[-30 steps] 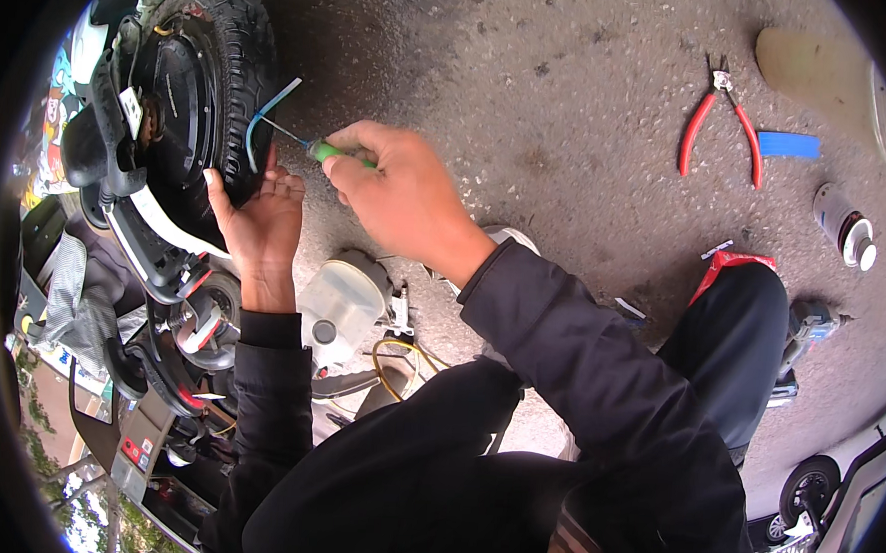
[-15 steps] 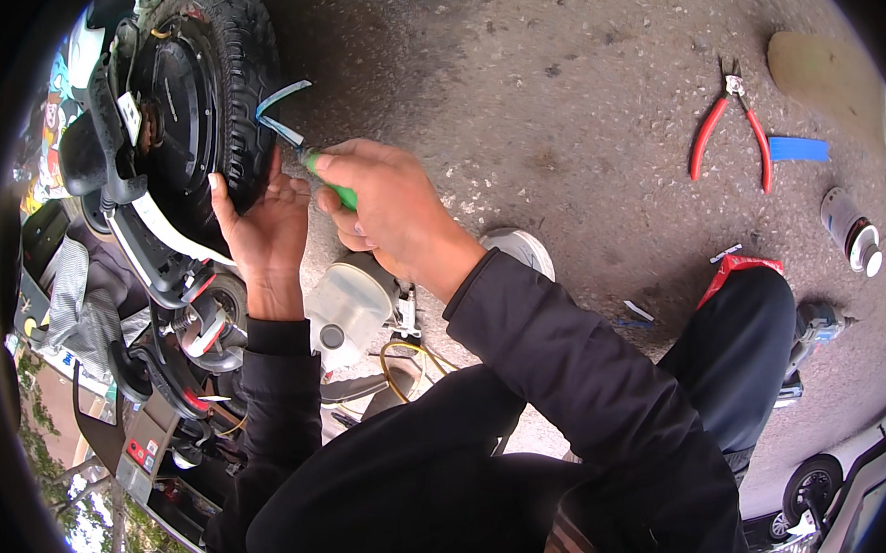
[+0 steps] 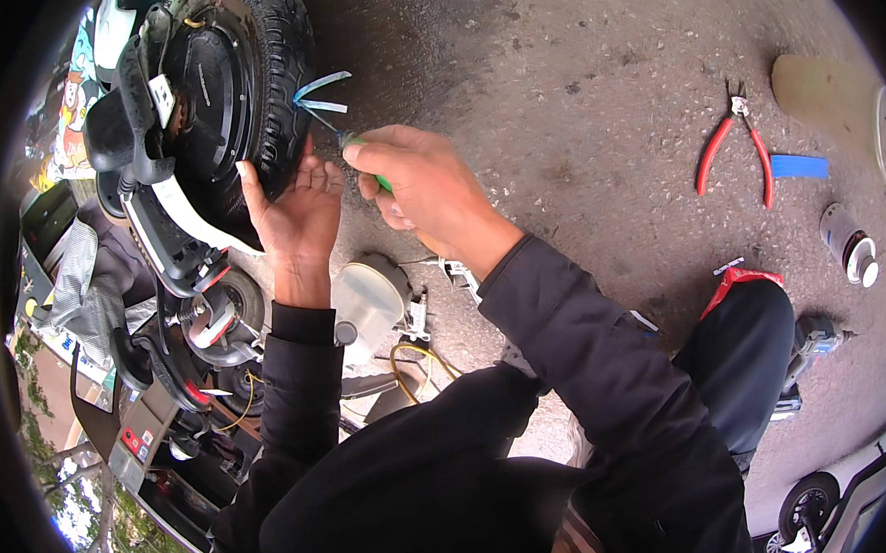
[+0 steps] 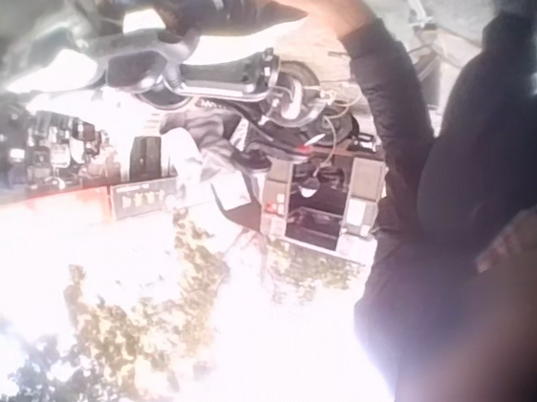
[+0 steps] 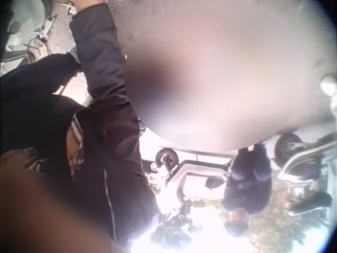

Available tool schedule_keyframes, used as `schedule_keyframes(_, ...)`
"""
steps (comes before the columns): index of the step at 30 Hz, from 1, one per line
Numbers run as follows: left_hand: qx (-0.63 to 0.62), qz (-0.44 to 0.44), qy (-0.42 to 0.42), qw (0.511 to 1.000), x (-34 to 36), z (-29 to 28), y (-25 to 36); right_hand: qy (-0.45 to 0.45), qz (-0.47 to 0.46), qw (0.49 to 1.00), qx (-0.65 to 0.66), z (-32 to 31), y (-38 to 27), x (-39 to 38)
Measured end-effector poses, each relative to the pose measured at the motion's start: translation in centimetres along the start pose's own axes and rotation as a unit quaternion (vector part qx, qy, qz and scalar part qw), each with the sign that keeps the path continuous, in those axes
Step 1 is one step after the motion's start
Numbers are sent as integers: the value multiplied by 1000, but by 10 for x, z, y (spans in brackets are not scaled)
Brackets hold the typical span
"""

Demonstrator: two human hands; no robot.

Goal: The person prepares a small plastic strip by applying a substance from a container using a screwdriver, then inserts the strip into the scooter tire tread and secures it with pliers.

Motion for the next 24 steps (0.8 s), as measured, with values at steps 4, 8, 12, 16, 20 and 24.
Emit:
schedule_keyframes(4, -56, -21, -28, 998, 4, 8, -9, 168, -295, 836, -431, 2, 1, -11)
schedule_keyframes(8, -91, -9, -23, 996, 9, 19, -14, 175, -415, 740, -500, 3, 4, -16)
schedule_keyframes(12, -28, 18, -29, 999, 4, 17, -10, 161, -369, 782, -476, 5, 10, -14)
schedule_keyframes(16, 23, 21, -27, 999, 3, 10, -5, 142, -274, 861, -405, 7, 17, -9)
schedule_keyframes(20, 30, 20, -31, 999, 3, 8, -3, 120, -188, 953, -202, 16, 23, -3)
schedule_keyframes(24, 25, 16, -27, 999, 3, 7, -3, 76, -44, 996, 24, 24, 22, -9)
Point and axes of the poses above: each hand's wrist, its own x-axis towards the middle knuckle, its own z-axis out of the palm, y = z × x, the point moved 2 cm from there along x, towards the middle knuckle, and after that the axes turned 7 degrees about -x, right-handed, at the moved point
